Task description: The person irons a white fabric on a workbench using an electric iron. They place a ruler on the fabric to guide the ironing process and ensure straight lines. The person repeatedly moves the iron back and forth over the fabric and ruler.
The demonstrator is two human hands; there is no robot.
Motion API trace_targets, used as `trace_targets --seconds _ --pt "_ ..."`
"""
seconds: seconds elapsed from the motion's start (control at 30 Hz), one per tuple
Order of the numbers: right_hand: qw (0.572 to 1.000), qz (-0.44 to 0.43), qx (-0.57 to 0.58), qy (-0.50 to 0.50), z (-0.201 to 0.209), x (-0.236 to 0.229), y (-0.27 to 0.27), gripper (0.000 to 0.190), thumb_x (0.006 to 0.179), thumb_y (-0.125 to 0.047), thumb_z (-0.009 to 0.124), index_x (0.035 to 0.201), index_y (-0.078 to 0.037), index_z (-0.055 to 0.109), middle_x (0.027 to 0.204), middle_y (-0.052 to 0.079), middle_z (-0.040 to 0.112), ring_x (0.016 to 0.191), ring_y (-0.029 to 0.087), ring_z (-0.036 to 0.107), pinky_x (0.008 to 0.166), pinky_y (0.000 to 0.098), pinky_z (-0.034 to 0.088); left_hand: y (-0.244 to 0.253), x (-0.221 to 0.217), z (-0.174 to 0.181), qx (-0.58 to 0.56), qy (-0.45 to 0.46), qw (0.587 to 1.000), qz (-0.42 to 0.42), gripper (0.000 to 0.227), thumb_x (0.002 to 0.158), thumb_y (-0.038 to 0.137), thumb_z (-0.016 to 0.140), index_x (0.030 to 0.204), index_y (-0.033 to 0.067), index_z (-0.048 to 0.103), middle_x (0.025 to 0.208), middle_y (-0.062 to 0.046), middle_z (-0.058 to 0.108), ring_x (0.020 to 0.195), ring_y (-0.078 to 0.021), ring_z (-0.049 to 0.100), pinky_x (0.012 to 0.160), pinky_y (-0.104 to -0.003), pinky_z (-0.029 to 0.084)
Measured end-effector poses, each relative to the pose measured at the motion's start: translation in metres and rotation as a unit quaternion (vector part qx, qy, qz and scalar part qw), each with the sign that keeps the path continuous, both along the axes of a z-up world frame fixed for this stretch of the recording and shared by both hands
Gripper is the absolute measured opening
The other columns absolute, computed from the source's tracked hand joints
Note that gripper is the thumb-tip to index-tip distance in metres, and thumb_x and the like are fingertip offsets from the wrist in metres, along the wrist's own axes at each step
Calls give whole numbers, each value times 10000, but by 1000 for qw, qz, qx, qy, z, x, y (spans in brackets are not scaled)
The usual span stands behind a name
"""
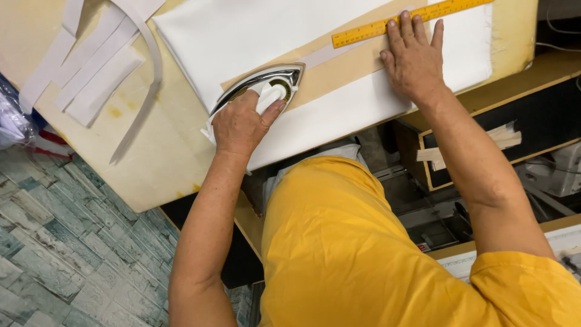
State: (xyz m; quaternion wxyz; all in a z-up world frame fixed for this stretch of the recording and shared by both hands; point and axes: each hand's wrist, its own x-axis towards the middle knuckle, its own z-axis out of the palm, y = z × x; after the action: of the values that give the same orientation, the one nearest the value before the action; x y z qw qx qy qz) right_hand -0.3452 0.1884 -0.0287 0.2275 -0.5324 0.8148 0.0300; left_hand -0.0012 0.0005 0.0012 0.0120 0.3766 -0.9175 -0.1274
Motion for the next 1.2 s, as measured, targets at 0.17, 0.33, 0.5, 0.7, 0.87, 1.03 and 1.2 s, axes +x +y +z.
trace_targets --seconds 0.17,0.33,0.5,0.7,0.87,1.03,1.2 --pt "997 -13 67 -22 -6 33 -16 693 1097 -537 142 1671 -149 127 1729 143 108 1589 366 82 1232 611 -78 0 -1 4 9 5 1000 1 683 935 801 553 710 158 512 542 -5 515 453 -263 523 330 -460 350" --pt "999 7 -51 -4 -24 41 -10 620 1157 -343 373 1653 22 299 1685 280 238 1529 517 209 1160 759 84 -1 -1 3 5 6 1000 -7 684 940 800 540 724 152 521 545 -15 525 462 -268 542 330 -467 361" --pt "999 17 -42 -15 -13 32 -9 634 1141 -374 329 1658 -10 280 1693 266 259 1538 499 223 1172 741 33 -1 -1 4 -7 5 1000 -6 673 937 800 549 722 164 529 545 -2 528 460 -252 541 329 -451 355" --pt "999 35 -25 -33 -11 30 8 669 1132 -440 238 1673 -46 248 1712 253 227 1563 483 180 1205 707 -29 0 -1 3 10 -5 1000 4 685 933 808 553 719 159 512 540 -4 527 457 -258 528 340 -455 369" --pt "995 44 -84 -18 -24 42 11 633 1154 -350 356 1648 46 339 1682 304 264 1534 507 192 1164 760 76 0 -1 6 15 -5 1000 3 693 932 817 536 717 159 514 547 -2 534 463 -252 530 343 -447 363" --pt "997 40 -57 -14 -23 39 8 635 1143 -366 325 1652 13 312 1692 273 259 1542 492 210 1163 767 72 -5 5 7 48 -26 998 13 704 917 835 518 745 153 516 586 -30 580 528 -314 588 389 -504 407" --pt "997 34 -60 -25 -14 40 7 628 1147 -366 297 1658 -2 284 1695 269 259 1547 487 202 1168 759 47 -12 35 4 13 2 1000 3 676 952 779 567 744 138 519 573 -35 544 490 -288 542 376 -470 398"
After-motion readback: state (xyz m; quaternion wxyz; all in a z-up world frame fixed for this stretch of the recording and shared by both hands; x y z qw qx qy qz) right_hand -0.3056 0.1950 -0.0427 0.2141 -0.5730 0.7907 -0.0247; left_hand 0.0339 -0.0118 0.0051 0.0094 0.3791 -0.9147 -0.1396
